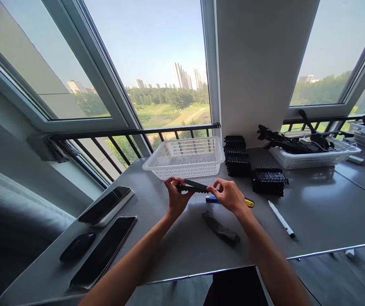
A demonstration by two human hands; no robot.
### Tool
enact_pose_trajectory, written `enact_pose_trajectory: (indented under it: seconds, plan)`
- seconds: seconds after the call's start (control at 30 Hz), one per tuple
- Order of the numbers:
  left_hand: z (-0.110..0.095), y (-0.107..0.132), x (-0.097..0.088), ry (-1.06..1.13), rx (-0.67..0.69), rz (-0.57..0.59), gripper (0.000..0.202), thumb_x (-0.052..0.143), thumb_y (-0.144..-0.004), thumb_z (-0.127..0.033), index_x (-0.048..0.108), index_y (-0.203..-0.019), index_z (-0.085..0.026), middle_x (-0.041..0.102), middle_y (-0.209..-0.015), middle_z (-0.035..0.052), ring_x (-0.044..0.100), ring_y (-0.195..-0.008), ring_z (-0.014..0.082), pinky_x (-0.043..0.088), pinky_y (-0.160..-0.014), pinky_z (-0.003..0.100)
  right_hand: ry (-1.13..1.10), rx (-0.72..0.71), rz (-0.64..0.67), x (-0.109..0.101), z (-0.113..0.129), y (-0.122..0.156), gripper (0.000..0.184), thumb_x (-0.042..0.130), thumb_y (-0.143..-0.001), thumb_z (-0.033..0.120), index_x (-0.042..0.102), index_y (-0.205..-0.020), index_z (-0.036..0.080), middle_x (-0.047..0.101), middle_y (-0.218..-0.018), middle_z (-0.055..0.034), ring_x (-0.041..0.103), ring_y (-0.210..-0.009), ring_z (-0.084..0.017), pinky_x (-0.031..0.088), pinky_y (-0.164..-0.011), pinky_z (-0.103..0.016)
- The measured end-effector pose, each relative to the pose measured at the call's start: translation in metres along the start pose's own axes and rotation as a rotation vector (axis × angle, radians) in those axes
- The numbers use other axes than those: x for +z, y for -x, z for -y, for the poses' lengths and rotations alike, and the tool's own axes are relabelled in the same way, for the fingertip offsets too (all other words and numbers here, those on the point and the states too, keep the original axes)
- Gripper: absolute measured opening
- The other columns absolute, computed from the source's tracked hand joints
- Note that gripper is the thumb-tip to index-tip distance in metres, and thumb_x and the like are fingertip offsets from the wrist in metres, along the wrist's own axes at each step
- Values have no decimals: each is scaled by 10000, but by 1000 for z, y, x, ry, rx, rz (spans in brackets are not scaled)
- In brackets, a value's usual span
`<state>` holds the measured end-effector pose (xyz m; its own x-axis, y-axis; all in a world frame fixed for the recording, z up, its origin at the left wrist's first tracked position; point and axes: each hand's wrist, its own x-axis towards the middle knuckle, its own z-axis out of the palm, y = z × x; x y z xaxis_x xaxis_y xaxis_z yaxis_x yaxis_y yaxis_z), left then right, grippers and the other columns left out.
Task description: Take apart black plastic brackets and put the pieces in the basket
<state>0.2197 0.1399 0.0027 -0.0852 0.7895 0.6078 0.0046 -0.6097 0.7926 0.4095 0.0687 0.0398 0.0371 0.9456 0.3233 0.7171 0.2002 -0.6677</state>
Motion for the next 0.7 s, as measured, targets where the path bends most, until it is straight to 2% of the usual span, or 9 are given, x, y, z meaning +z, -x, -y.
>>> enact_pose_trajectory:
  seconds: [0.13,0.27,0.47,0.7]
  plan:
    - [0,2,-1,-23,1,75,644,743,-546,-60,296,-965,-260,454,-808,-59,472,-756,112,385,-735,253,76,29,9,-1,4,2,399,554,-813,589,570,-685,211,558,-585,12,476,-544,-129,264,-490,-235]
    - [1,0,-2,-19,10,88,647,729,-549,-45,281,-960,-268,449,-794,-68,472,-743,108,381,-732,249,98,10,26,-3,0,1,402,548,-820,578,528,-660,209,559,-589,11,477,-546,-127,270,-501,-235]
    - [3,-6,-6,-31,54,60,645,727,-550,-52,256,-932,-270,422,-803,-65,445,-732,99,378,-743,251,85,16,31,-11,-11,-3,448,543,-813,619,524,-649,203,557,-598,7,478,-555,-126,286,-513,-237]
    - [8,-4,-7,-85,137,120,641,683,-575,-4,236,-946,-275,410,-818,-63,436,-739,94,375,-707,238,63,-4,42,-5,-9,-3,430,554,-812,603,537,-661,201,550,-603,9,473,-553,-125,290,-513,-239]
